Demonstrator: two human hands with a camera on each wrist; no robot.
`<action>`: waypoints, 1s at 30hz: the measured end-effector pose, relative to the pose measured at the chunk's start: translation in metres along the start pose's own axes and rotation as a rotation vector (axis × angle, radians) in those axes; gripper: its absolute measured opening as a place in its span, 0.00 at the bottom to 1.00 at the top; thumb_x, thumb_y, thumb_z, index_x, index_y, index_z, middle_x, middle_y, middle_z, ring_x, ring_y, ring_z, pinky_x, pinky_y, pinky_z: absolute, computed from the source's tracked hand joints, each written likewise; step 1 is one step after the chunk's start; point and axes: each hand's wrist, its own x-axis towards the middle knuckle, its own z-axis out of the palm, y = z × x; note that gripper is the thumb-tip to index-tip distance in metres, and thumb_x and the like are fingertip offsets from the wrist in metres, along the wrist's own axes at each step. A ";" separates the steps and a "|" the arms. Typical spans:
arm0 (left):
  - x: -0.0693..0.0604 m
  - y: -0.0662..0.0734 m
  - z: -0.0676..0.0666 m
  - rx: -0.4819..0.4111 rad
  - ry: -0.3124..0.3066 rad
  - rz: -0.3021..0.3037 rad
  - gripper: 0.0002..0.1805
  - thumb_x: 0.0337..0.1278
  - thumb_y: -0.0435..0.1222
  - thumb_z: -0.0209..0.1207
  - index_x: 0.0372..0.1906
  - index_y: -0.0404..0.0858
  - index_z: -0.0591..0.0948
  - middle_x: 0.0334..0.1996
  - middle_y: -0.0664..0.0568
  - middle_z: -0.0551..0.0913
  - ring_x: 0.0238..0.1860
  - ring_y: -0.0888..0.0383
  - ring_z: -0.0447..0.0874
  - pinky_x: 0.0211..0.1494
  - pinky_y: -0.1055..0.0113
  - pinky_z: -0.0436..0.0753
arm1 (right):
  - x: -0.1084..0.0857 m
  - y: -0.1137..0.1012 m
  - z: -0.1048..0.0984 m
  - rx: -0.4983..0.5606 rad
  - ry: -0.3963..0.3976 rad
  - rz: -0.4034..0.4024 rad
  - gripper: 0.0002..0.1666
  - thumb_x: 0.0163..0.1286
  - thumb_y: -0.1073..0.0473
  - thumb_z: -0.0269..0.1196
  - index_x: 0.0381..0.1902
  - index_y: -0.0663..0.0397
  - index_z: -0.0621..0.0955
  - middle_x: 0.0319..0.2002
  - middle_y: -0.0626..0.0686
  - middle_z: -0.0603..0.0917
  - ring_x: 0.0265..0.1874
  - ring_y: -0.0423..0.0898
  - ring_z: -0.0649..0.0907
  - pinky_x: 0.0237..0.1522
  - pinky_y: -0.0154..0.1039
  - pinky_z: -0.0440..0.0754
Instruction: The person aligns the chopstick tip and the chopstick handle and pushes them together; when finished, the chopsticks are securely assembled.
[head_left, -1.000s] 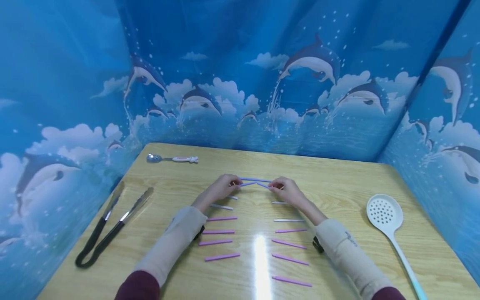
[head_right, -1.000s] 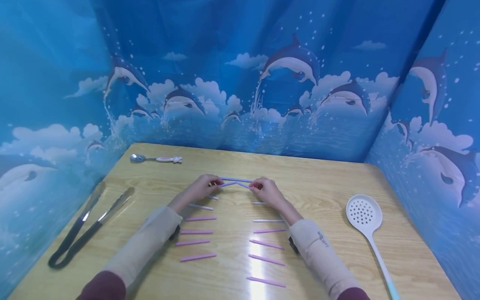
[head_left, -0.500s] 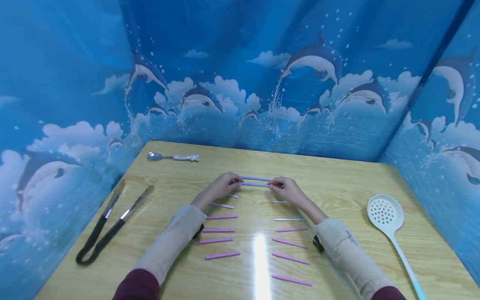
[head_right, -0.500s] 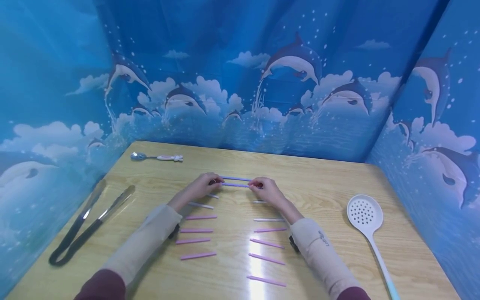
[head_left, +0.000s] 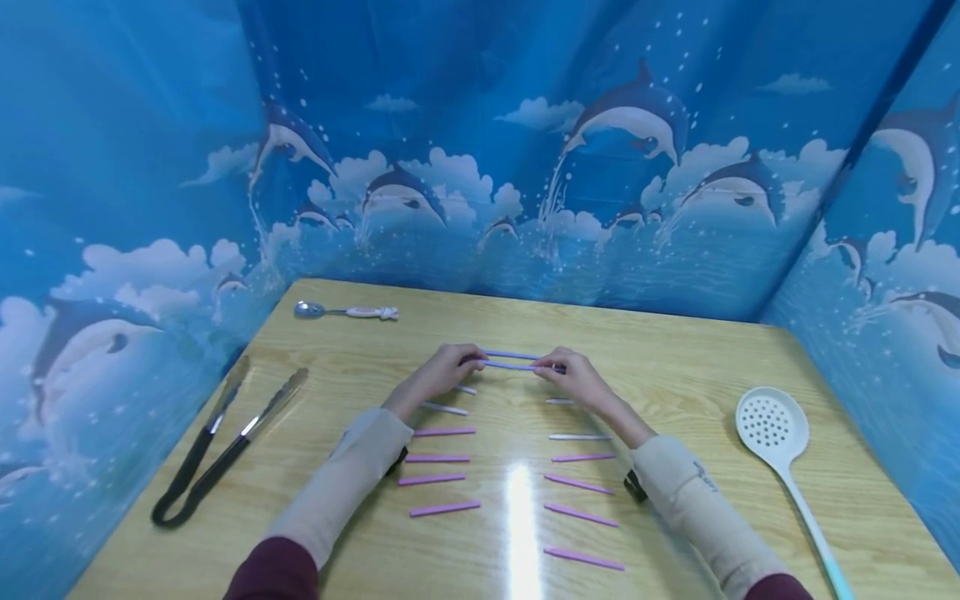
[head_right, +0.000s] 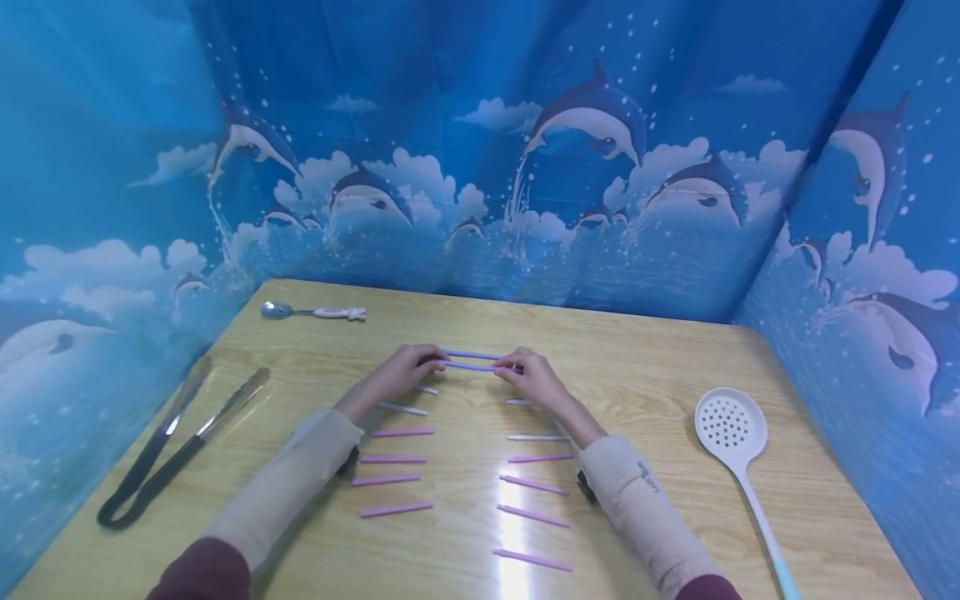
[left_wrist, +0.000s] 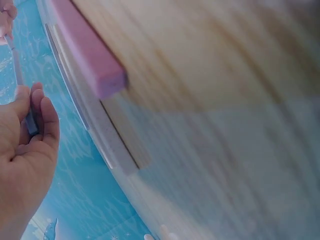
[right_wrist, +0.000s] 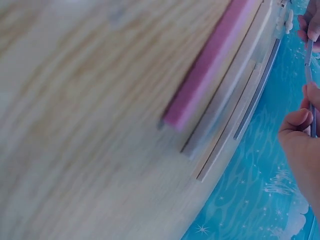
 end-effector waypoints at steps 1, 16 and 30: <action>0.000 0.001 0.000 -0.004 -0.002 0.003 0.11 0.65 0.32 0.54 0.45 0.29 0.82 0.37 0.43 0.86 0.39 0.52 0.84 0.44 0.65 0.82 | 0.000 0.000 0.000 0.008 0.002 0.000 0.10 0.65 0.64 0.63 0.41 0.66 0.84 0.34 0.55 0.81 0.32 0.42 0.76 0.34 0.31 0.76; 0.001 0.016 -0.001 -0.030 0.116 0.015 0.11 0.63 0.29 0.55 0.45 0.26 0.81 0.32 0.42 0.85 0.32 0.53 0.83 0.37 0.70 0.83 | 0.003 -0.011 -0.008 0.077 0.051 0.020 0.11 0.67 0.62 0.61 0.41 0.66 0.84 0.34 0.55 0.80 0.28 0.41 0.73 0.27 0.30 0.72; 0.002 0.015 -0.002 -0.020 0.152 -0.009 0.10 0.62 0.30 0.56 0.43 0.26 0.82 0.32 0.41 0.85 0.34 0.51 0.83 0.38 0.67 0.84 | 0.006 -0.014 -0.006 0.051 0.042 0.018 0.10 0.67 0.63 0.61 0.42 0.65 0.83 0.36 0.56 0.79 0.28 0.42 0.71 0.28 0.30 0.71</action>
